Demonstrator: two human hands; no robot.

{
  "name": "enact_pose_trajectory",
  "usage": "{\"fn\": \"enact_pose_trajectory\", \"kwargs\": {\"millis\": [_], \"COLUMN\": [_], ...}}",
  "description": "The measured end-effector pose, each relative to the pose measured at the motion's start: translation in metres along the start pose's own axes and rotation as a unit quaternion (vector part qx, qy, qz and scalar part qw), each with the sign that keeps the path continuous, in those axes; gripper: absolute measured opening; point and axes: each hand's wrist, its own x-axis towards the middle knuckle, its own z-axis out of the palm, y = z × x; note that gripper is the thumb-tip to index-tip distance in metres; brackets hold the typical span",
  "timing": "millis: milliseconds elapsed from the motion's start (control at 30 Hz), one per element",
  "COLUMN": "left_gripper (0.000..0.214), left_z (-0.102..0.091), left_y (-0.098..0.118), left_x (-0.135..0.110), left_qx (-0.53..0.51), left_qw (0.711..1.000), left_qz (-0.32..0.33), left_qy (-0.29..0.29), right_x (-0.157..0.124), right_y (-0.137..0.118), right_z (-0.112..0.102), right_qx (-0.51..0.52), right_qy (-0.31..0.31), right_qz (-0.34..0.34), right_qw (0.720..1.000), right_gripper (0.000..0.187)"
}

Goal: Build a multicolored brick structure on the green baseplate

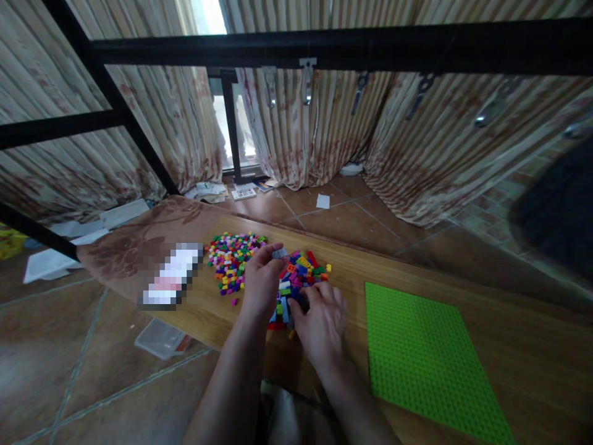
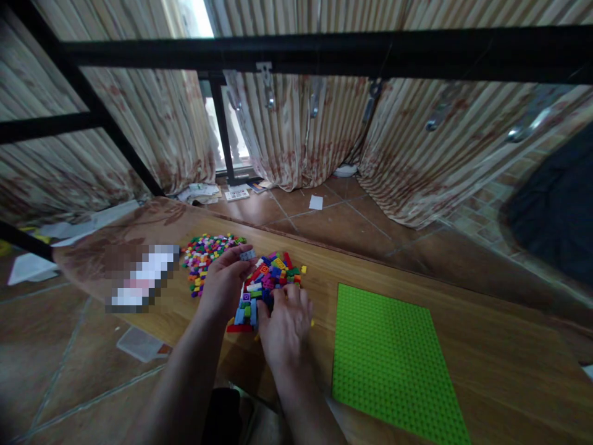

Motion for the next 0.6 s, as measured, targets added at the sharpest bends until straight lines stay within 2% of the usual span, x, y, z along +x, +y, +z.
{"fn": "enact_pose_trajectory", "kwargs": {"millis": [200, 367, 467, 533, 600], "left_gripper": [0.037, 0.036, 0.033, 0.031, 0.029], "left_z": [-0.003, -0.003, 0.000, 0.004, 0.010], "left_y": [0.003, 0.006, 0.007, 0.005, -0.002], "left_x": [0.000, -0.005, -0.010, -0.013, -0.017], "left_qx": [0.015, 0.058, 0.073, 0.088, 0.111], "left_qw": [0.999, 0.998, 0.994, 0.989, 0.980], "left_qz": [-0.028, -0.020, -0.020, -0.023, -0.025], "left_qy": [-0.006, -0.034, -0.081, -0.121, -0.161], "right_x": [0.002, 0.003, 0.005, 0.007, 0.007], "right_y": [-0.005, 0.000, 0.017, 0.038, 0.066], "right_z": [0.005, -0.002, -0.016, -0.029, -0.043], "right_qx": [-0.020, 0.064, 0.190, 0.269, 0.303], "right_qy": [0.005, 0.042, 0.045, 0.035, 0.065], "right_qz": [0.012, 0.002, 0.034, 0.078, 0.105], "right_qw": [1.000, 0.997, 0.980, 0.959, 0.945], "right_gripper": [0.012, 0.010, 0.014, 0.019, 0.021]}}
